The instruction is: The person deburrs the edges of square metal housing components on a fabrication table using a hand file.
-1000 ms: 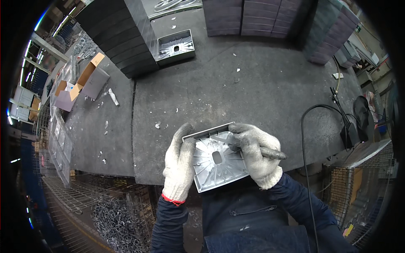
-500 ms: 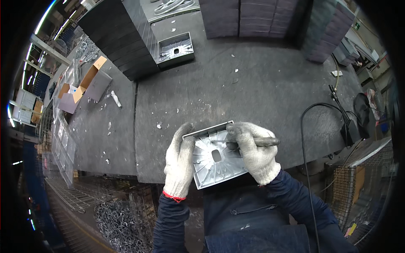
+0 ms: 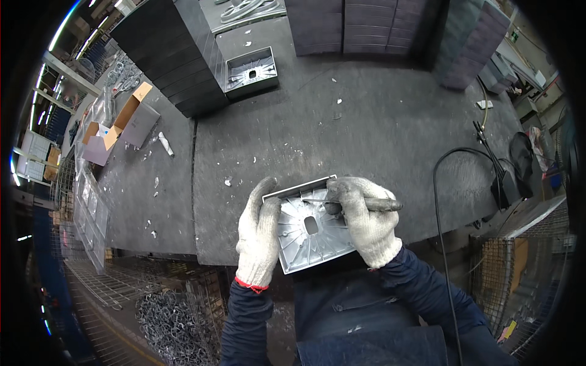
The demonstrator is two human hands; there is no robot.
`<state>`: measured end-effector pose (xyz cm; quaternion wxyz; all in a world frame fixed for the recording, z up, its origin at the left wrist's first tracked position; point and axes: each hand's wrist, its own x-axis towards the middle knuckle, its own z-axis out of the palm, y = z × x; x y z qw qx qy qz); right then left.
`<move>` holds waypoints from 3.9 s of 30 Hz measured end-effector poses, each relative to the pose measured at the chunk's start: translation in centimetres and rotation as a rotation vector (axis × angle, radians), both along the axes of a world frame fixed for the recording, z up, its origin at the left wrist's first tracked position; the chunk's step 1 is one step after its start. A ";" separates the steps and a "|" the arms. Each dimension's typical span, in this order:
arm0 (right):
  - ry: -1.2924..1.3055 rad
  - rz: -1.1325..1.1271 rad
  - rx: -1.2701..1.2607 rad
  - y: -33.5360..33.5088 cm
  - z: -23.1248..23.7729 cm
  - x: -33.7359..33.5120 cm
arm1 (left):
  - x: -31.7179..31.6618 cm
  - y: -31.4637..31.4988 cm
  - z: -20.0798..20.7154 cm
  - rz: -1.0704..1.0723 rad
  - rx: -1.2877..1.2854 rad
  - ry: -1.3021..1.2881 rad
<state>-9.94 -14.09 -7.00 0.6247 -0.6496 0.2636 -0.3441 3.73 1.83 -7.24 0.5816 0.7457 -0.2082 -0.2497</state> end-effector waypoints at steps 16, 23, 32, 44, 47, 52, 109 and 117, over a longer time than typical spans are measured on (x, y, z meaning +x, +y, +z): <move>-0.080 0.082 0.008 0.5 -0.6 -0.9 | -0.4 0.4 -0.7 0.021 -0.081 0.010; -0.106 0.209 -0.604 -1.1 0.3 0.3 | -0.3 -0.1 0.1 0.057 -0.101 0.083; -0.068 0.293 -0.720 -1.4 0.9 -0.8 | 0.6 -0.5 0.5 0.040 -0.109 0.129; -0.031 0.213 -0.451 -0.8 -0.1 -1.1 | 0.9 -0.5 0.7 0.066 -0.010 0.136; -0.008 0.155 -0.257 -0.5 0.2 -1.0 | 0.1 0.8 1.1 0.129 -0.273 0.398; -0.035 0.124 -0.585 -1.0 -0.6 -0.6 | -5.7 2.2 0.1 0.179 0.053 -0.282; 0.010 0.342 -0.712 -2.2 -0.3 1.3 | -0.9 2.4 0.2 0.044 -0.008 0.139; -0.009 0.292 -0.851 -2.0 -1.0 1.4 | -0.7 2.4 0.2 0.044 0.008 0.131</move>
